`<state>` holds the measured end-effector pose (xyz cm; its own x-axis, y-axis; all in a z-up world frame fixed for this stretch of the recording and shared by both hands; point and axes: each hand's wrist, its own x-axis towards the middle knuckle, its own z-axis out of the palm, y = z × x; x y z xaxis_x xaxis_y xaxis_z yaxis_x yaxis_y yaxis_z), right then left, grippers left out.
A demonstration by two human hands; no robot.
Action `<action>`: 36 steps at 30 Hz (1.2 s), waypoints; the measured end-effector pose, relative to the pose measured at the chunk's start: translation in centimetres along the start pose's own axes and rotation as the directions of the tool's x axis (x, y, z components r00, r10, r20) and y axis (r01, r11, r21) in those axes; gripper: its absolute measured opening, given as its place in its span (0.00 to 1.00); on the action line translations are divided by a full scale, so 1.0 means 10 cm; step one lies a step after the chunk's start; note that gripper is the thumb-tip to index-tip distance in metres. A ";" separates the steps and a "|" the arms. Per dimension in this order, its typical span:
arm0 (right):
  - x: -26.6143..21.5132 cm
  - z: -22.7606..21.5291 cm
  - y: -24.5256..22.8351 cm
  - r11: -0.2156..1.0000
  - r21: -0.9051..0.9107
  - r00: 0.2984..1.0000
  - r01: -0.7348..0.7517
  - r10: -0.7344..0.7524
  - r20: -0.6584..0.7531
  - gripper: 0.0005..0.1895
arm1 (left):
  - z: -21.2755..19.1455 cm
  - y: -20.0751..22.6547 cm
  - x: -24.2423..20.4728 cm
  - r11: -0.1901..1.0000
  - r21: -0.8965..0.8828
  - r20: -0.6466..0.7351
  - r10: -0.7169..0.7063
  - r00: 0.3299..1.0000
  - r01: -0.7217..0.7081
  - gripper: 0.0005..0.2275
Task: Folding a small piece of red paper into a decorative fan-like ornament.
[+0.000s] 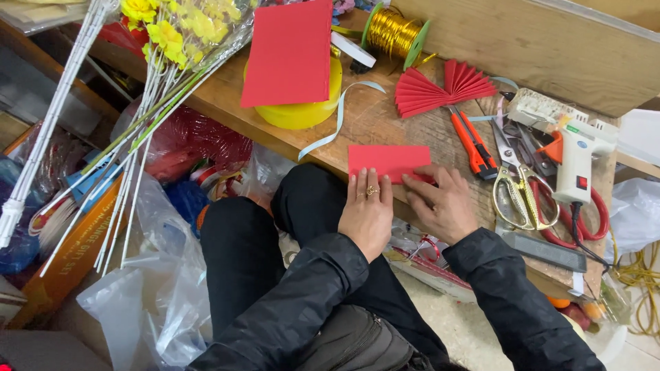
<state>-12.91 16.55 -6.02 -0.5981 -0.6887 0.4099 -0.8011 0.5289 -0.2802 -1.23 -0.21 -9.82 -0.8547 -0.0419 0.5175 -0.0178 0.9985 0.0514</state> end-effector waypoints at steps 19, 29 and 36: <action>-0.06 -0.03 -0.07 0.992 -0.122 0.999 0.030 -0.029 0.014 0.17 | -0.08 0.09 0.03 0.998 0.057 0.012 -0.030 0.999 0.029 0.25; -0.07 -0.06 -0.11 0.986 -0.162 0.999 0.046 -0.042 0.029 0.22 | -0.19 0.12 0.03 0.987 0.161 -0.027 -0.022 0.999 0.026 0.32; -0.06 -0.09 -0.13 0.992 -0.127 0.997 0.025 -0.016 0.071 0.27 | -0.23 0.15 0.01 0.985 0.166 -0.061 -0.032 0.998 0.042 0.29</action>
<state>-11.47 16.75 -5.16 -0.5855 -0.7304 0.3518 -0.8061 0.5704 -0.1575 -0.09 1.17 -7.72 -0.8203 -0.0756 0.5669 -0.1390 0.9879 -0.0694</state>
